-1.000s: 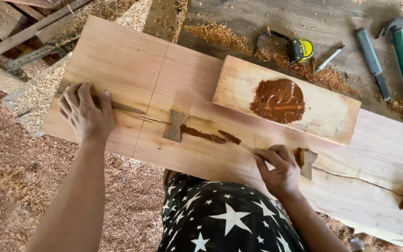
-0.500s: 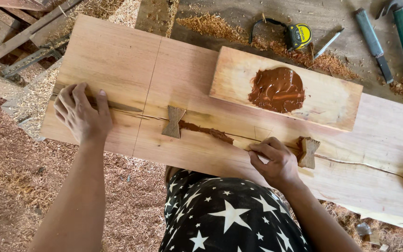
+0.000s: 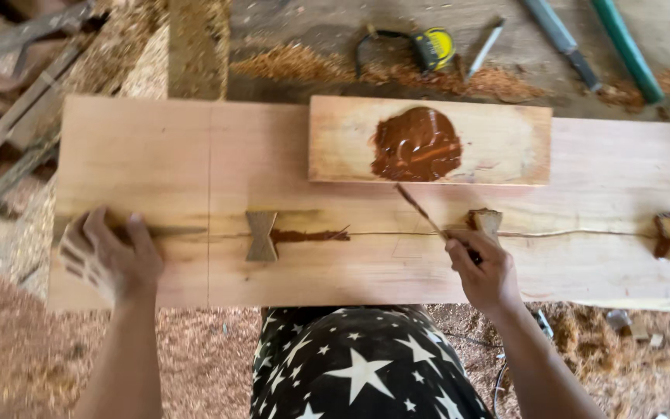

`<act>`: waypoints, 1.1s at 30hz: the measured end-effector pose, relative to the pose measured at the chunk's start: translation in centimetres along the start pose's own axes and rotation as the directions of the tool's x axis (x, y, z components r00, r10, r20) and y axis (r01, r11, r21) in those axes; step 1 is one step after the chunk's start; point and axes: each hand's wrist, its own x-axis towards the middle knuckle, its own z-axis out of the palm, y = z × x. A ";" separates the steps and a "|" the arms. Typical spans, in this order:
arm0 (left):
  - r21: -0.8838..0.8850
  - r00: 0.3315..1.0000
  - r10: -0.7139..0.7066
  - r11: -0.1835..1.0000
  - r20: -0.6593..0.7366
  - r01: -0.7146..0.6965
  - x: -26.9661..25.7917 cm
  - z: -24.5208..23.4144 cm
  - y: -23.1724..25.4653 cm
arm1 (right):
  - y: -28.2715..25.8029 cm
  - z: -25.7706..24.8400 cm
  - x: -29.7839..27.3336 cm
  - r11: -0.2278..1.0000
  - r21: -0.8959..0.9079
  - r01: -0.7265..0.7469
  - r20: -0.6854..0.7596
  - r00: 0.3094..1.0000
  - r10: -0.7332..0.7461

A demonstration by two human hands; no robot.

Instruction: The person applies wood filler to a crack in a large wooden plank by hand and using a thin wooden stick, then hammers a butterfly inlay into place.

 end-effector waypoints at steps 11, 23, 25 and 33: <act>-0.087 0.993 0.108 0.991 0.043 -0.104 -0.3 -0.1 -0.8 | -5.5 2.4 3.6 0.977 -0.163 0.138 -0.292 0.939 -0.182; -0.231 0.884 0.464 0.868 0.060 -0.440 2.1 -2.1 1.7 | -8.0 1.6 3.4 0.914 -0.394 0.095 -0.306 0.924 -0.228; -0.265 0.879 0.478 0.848 0.004 -0.460 3.6 -1.8 2.6 | -7.9 1.8 3.8 0.929 -0.353 0.114 -0.268 0.939 -0.217; -0.392 0.736 0.665 0.648 -0.128 -0.653 8.6 -0.4 9.1 | -4.4 2.9 2.7 0.989 -0.072 -0.130 -0.124 0.985 0.121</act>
